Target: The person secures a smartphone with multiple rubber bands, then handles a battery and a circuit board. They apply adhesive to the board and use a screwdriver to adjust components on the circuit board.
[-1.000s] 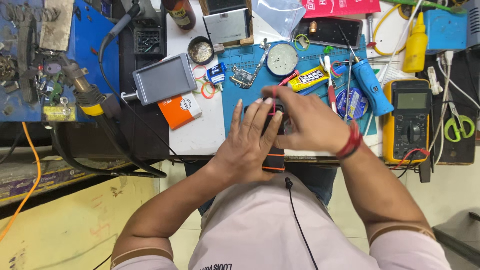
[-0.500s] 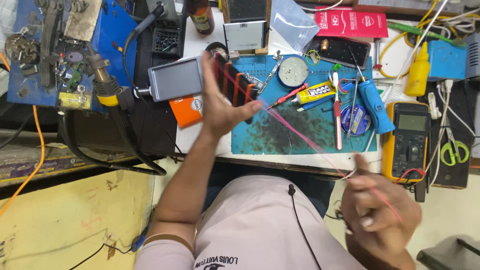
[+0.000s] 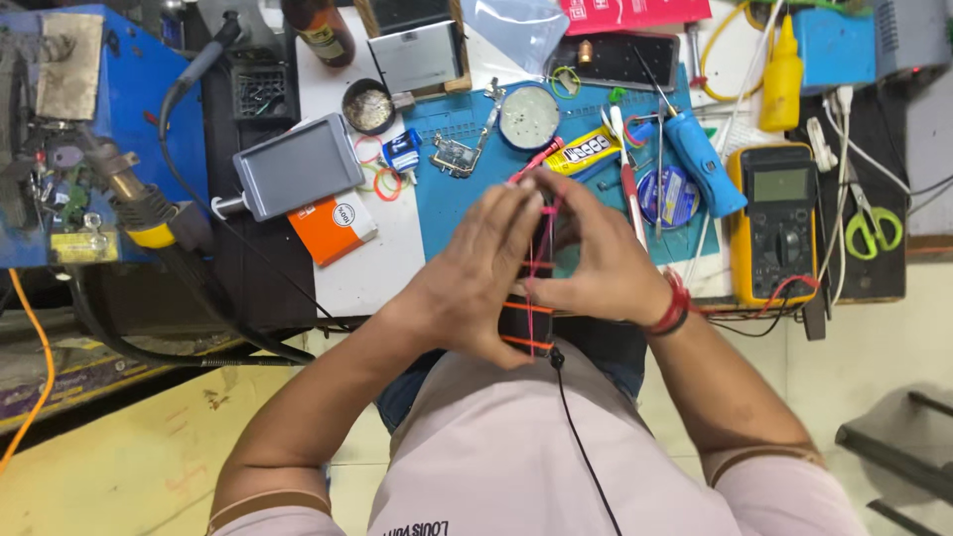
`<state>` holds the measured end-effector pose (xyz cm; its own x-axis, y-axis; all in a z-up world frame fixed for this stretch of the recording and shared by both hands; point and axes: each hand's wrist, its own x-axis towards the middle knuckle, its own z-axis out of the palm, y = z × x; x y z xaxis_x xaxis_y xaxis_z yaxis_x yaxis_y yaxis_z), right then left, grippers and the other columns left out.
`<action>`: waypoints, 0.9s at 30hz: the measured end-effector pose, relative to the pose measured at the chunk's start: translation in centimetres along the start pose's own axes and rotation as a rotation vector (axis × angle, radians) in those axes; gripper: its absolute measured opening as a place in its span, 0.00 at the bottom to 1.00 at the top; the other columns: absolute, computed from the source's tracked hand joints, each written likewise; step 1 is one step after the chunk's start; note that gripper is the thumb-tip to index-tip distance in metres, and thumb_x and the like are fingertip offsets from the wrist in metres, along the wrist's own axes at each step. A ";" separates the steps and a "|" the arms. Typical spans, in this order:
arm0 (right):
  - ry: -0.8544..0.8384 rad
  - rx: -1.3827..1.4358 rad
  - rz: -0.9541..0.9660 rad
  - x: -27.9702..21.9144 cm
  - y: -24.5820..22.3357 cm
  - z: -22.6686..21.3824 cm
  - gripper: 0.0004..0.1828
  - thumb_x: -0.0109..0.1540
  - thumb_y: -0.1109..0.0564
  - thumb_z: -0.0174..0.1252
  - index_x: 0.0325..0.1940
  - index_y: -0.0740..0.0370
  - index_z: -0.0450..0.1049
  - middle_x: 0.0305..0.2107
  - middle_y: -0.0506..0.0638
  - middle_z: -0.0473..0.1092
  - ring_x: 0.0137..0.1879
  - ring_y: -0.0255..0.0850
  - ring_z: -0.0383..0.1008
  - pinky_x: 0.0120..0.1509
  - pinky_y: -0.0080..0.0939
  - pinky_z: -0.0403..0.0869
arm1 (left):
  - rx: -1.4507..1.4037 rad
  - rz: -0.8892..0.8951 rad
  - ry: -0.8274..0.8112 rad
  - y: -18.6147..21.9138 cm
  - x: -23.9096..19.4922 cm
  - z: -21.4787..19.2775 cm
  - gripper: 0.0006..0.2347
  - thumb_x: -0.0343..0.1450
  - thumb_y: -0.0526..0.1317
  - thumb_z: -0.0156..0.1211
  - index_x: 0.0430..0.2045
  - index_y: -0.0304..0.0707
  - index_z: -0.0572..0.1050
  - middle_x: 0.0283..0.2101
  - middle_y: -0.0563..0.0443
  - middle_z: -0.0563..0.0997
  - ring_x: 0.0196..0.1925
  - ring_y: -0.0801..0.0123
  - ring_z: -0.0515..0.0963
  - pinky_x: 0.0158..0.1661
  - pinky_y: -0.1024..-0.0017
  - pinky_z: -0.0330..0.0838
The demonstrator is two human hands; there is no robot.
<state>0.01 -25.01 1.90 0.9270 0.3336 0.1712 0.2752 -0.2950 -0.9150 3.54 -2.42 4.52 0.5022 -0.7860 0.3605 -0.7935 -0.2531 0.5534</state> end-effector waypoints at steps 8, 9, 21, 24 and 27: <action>0.034 0.290 0.470 1.9 3.0 0.3 0.14 0.66 0.61 0.63 0.51 0.76 0.77 0.36 0.61 0.75 0.39 0.38 0.75 0.46 0.43 0.74 | 0.081 -0.098 -0.086 1.2 -1.3 -0.2 0.63 0.47 0.63 0.78 0.69 0.18 0.45 0.70 0.19 0.53 0.73 0.28 0.53 0.71 0.41 0.47; 0.126 0.389 0.447 1.7 2.5 0.5 0.13 0.67 0.61 0.61 0.51 0.74 0.75 0.37 0.56 0.76 0.42 0.37 0.78 0.47 0.39 0.77 | 0.105 -0.132 -0.042 1.1 -1.4 -0.3 0.64 0.48 0.64 0.78 0.69 0.18 0.45 0.70 0.20 0.52 0.74 0.28 0.53 0.72 0.42 0.47; -0.052 0.353 0.425 0.8 2.6 -2.0 0.13 0.65 0.60 0.62 0.52 0.67 0.79 0.40 0.50 0.78 0.44 0.31 0.76 0.49 0.34 0.76 | -1.260 -0.836 0.231 -3.1 -5.6 3.7 0.14 0.76 0.40 0.64 0.48 0.23 0.79 0.41 0.49 0.85 0.40 0.74 0.82 0.45 0.72 0.79; 0.342 -0.315 0.314 4.1 4.1 -4.2 0.10 0.66 0.54 0.65 0.50 0.59 0.81 0.38 0.50 0.79 0.42 0.35 0.80 0.48 0.35 0.76 | -1.299 -0.971 0.596 -1.6 -7.5 5.9 0.15 0.74 0.40 0.61 0.51 0.28 0.76 0.40 0.51 0.83 0.36 0.73 0.81 0.36 0.69 0.79; 0.418 -0.745 0.006 7.5 6.1 -6.5 0.10 0.65 0.55 0.68 0.48 0.60 0.82 0.42 0.54 0.78 0.45 0.49 0.78 0.50 0.48 0.73 | -1.276 -0.968 0.728 0.8 -9.2 7.7 0.16 0.76 0.35 0.63 0.56 0.25 0.69 0.44 0.48 0.80 0.41 0.72 0.79 0.44 0.72 0.76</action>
<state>10.27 -30.10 -0.07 0.9065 0.0151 0.4220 0.2294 -0.8566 -0.4622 -4.30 0.26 -4.11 0.9080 -0.1550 -0.3893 0.4178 0.4056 0.8130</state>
